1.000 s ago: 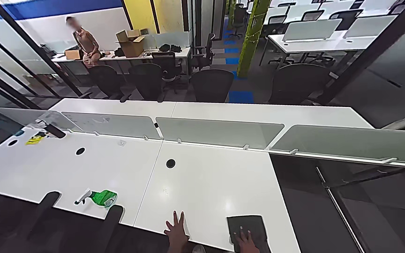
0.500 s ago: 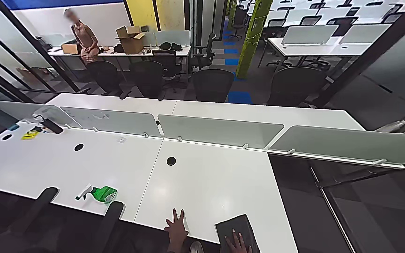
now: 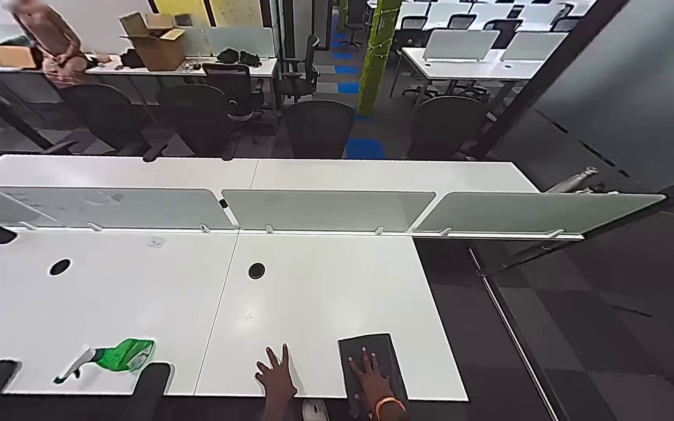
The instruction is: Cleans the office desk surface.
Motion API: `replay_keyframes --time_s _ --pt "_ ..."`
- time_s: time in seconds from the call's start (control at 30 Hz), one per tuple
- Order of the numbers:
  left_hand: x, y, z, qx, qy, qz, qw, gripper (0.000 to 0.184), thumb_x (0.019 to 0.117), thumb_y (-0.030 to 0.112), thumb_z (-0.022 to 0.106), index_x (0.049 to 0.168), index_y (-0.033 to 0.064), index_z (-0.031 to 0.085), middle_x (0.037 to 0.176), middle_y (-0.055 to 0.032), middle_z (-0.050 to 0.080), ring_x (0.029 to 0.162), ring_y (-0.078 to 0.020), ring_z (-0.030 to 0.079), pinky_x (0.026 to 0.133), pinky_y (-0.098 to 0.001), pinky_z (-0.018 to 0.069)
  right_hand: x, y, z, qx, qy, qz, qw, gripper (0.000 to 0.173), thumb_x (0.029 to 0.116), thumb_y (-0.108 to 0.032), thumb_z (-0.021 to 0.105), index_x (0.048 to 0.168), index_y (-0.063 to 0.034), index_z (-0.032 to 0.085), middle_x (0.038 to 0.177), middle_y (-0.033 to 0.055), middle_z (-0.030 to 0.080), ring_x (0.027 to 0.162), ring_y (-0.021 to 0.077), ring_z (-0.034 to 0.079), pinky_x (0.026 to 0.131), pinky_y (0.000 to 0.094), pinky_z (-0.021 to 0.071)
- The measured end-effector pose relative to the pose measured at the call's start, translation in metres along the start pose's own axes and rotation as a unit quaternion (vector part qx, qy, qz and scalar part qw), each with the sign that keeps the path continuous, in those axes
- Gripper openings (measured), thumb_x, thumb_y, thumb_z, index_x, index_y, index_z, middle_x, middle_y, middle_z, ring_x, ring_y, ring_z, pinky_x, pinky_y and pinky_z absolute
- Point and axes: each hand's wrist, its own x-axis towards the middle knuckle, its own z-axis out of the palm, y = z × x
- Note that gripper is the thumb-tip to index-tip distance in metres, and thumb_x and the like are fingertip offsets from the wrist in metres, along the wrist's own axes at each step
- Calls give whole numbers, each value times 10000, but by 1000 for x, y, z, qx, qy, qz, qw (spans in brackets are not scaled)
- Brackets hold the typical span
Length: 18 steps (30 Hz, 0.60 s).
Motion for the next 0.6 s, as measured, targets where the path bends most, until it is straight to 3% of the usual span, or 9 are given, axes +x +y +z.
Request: replay_keyframes --time_s 0.13,0.2,0.27,0.37,0.6 --pt "7 5 -5 18 -10 -11 1000 1453 529 475 958 1652 392 40 1692 -284 -61 1395 -701 233 1023 -808 314 23 -6 -24 11 8 15 1000 955 880 -437 782 1636 -436 199 1745 112 -37 1570 499 33 1023 788 401" --pt "12 8 -6 8 -2 -8 1000 1462 512 512 947 1652 392 41 1685 -303 -59 1395 -705 226 1020 -815 308 33 -9 -33 27 22 25 999 965 870 -425 795 1634 -441 205 1746 107 -35 1569 499 27 1024 807 381" --pt "16 12 -15 -26 13 9 1000 1416 529 491 951 1655 367 101 1683 -308 -44 1441 -689 144 1035 -847 251 40 -10 -44 43 39 29 998 966 871 -415 796 1634 -444 204 1747 106 -31 1572 495 13 1037 812 362" --pt "32 22 -39 -60 39 47 996 1308 596 461 927 1648 385 154 1712 -220 -81 1499 -629 31 1039 -875 199 48 -15 -58 64 50 36 996 981 861 -391 810 1636 -431 210 1745 120 -25 1573 490 -9 1044 830 333" --pt "110 84 -93 -79 58 83 992 1281 621 524 903 1647 396 146 1709 -207 -129 1512 -608 -14 1027 -877 213 72 -14 -81 69 38 56 995 999 870 -390 801 1641 -443 167 1745 106 -66 1574 486 -17 1044 827 332"
